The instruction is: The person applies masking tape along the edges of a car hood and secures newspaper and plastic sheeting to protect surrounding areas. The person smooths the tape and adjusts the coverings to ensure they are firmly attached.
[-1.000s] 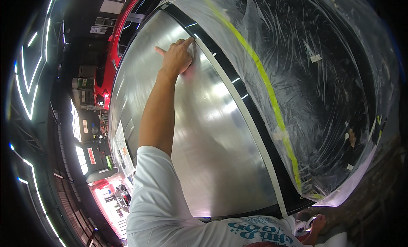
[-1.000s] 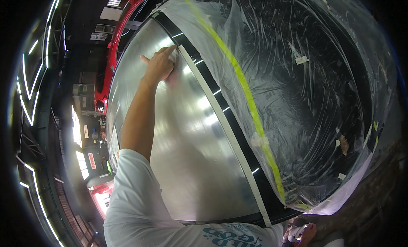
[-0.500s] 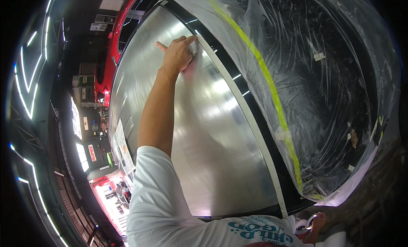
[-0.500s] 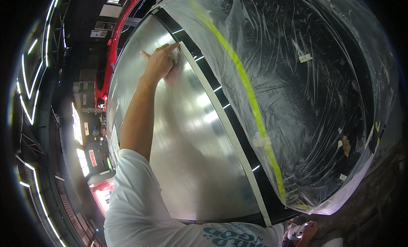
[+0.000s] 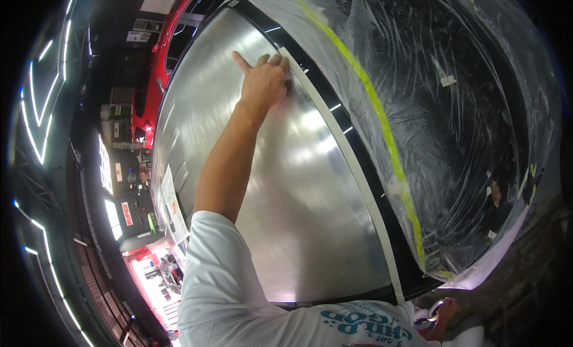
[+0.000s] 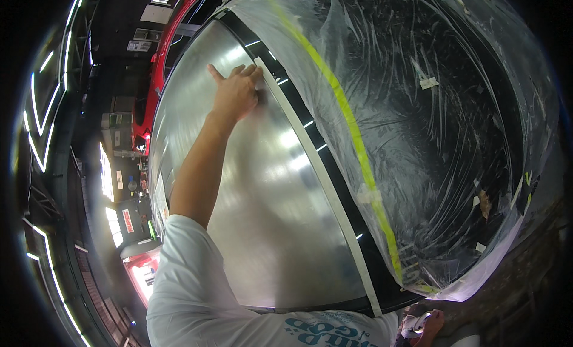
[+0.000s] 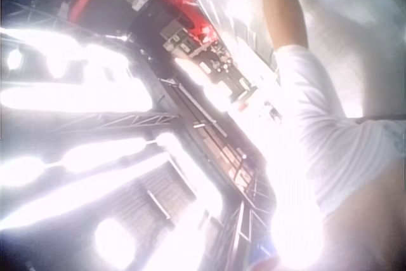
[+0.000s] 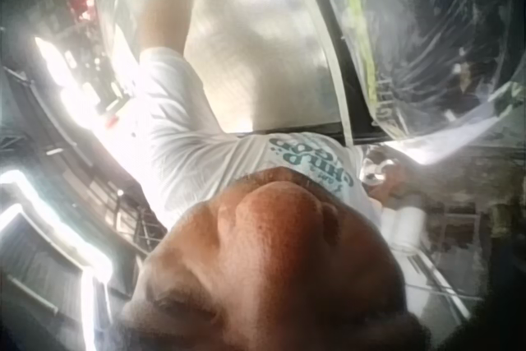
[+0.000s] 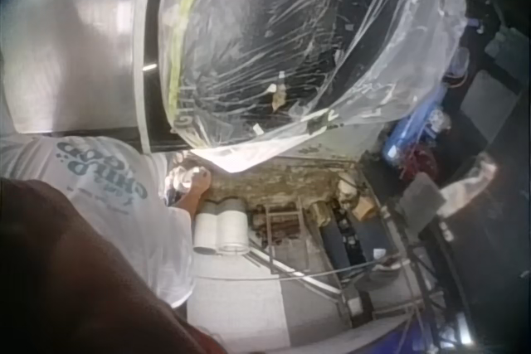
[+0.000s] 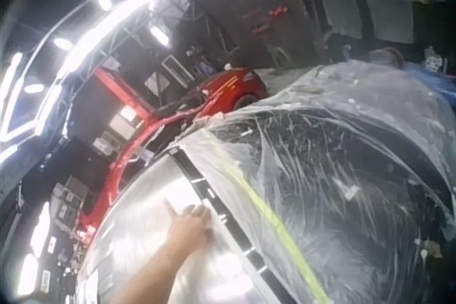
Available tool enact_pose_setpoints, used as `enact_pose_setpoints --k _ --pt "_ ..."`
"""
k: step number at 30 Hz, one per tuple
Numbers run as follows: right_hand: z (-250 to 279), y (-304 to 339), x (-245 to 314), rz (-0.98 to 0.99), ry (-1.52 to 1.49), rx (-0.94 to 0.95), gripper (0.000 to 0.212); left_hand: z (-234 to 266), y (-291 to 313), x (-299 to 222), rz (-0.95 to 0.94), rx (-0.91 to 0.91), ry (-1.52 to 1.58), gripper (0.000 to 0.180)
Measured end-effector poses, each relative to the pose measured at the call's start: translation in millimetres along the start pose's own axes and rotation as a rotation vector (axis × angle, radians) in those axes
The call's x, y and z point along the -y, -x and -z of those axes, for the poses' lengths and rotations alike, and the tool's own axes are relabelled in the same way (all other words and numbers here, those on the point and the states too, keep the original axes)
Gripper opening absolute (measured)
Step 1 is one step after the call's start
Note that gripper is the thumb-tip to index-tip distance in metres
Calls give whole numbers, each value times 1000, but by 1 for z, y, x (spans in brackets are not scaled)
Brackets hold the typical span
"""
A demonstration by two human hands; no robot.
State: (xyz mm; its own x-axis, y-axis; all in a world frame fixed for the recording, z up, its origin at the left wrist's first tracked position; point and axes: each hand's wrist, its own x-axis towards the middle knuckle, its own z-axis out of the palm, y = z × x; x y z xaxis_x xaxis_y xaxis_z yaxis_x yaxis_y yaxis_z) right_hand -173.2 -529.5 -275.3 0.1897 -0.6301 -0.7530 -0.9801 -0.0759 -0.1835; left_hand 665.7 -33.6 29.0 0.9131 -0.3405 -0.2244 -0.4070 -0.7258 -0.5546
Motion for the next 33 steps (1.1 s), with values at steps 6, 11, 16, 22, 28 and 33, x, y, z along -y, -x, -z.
enact_pose_setpoints --k 6,11,16,22,28,33 --pt "-4 -21 -24 168 -30 -76 20 -13 28 -16 -82 -189 -151 45" --pt "-14 -5 4 142 -113 -63 20 23 41 -49 -100 -42 -184 52" --pt "-6 4 25 104 -159 -47 22 24 70 -64 -166 -129 -238 52" --pt "4 12 47 158 49 -74 22 73 120 -93 -385 -7 -86 41" --pt "14 23 41 80 -81 -94 23 86 99 -63 -152 -102 587 44" --pt "21 13 53 59 -126 -34 24 13 16 14 129 -28 254 50"
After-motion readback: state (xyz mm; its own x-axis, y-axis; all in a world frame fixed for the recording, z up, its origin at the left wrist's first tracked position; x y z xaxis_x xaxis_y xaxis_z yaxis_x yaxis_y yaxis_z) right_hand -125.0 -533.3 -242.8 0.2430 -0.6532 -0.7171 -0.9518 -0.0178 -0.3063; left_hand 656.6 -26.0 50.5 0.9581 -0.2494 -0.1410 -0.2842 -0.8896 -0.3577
